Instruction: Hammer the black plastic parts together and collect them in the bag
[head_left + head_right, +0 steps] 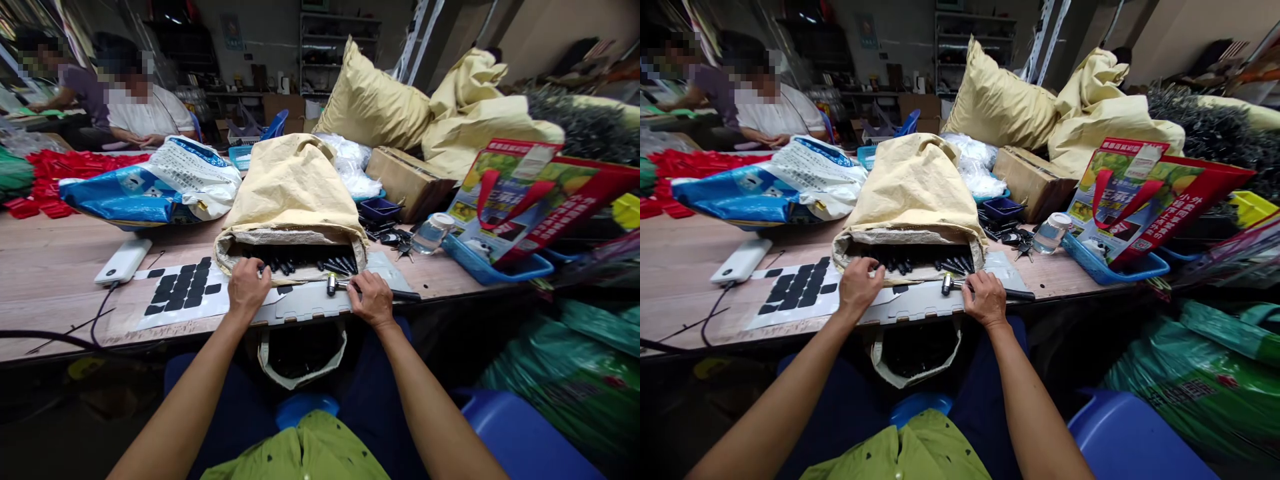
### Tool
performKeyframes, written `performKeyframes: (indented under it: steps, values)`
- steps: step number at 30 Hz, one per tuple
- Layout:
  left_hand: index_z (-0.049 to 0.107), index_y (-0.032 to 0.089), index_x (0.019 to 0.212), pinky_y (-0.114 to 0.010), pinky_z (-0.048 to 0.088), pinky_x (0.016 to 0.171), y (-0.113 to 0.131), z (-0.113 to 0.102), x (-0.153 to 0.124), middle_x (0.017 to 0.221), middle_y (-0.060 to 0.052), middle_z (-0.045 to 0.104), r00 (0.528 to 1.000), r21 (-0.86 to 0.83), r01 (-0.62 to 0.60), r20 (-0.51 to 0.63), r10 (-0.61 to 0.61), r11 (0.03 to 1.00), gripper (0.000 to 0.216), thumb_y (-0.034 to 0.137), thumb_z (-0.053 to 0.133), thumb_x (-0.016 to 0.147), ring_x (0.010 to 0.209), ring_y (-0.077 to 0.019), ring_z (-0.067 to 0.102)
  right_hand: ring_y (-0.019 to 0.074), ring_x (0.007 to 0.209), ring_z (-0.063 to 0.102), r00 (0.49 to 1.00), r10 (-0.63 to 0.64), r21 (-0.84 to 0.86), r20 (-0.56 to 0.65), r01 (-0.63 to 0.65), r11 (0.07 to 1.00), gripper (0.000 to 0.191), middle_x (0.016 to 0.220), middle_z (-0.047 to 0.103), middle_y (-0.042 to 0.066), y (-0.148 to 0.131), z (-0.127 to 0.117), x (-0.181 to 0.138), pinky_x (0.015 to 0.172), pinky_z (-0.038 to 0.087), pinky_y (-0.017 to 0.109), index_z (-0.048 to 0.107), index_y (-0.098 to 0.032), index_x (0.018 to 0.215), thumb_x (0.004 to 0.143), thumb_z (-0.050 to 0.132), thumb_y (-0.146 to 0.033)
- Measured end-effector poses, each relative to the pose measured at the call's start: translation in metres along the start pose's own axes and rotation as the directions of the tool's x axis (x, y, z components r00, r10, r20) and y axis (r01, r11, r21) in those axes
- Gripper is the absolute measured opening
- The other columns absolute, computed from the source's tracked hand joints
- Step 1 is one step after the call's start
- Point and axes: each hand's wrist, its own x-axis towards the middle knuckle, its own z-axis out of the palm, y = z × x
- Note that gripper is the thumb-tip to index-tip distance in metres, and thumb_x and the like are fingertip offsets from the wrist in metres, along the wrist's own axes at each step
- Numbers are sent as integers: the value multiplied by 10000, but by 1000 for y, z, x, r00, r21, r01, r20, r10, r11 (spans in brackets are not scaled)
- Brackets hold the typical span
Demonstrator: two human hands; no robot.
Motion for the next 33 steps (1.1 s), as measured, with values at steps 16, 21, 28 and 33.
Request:
performKeyframes:
  steps: [16, 21, 28, 33]
  values:
    - [741, 207, 918, -377, 499, 818, 3, -11, -21, 921, -72, 693, 998, -59, 43, 58, -40, 997, 222, 403, 658, 856, 940, -271, 641, 229, 897, 500, 1000, 5, 30, -1, -5, 1000, 130, 900, 621, 56, -1, -2, -1, 800, 349, 341, 635, -222, 866, 910, 603, -340]
    - [730, 213, 948, -351, 478, 823, 32, 12, -44, 893, -41, 679, 925, -290, -194, 264, 273, 937, 138, 292, 706, 838, 881, -226, 609, 221, 893, 514, 1000, 10, 85, 21, -12, 996, 114, 914, 635, 41, 1, -4, 0, 794, 366, 331, 643, -228, 886, 870, 673, -337]
    - [735, 214, 945, -353, 441, 814, 34, 33, -37, 875, -32, 674, 906, -364, -203, 282, 315, 909, 180, 347, 756, 825, 838, -213, 571, 216, 893, 530, 999, -24, 103, 43, 19, 994, 123, 911, 638, 39, 8, -1, 0, 811, 393, 328, 657, -221, 902, 930, 634, -339]
    - [751, 219, 985, -352, 430, 828, 29, 34, -37, 852, -26, 660, 898, -393, -191, 301, 322, 900, 189, 335, 759, 836, 848, -209, 572, 224, 913, 578, 999, 19, 195, -35, -12, 981, 142, 934, 652, 61, 3, -14, 6, 845, 441, 338, 661, -225, 941, 973, 562, -321]
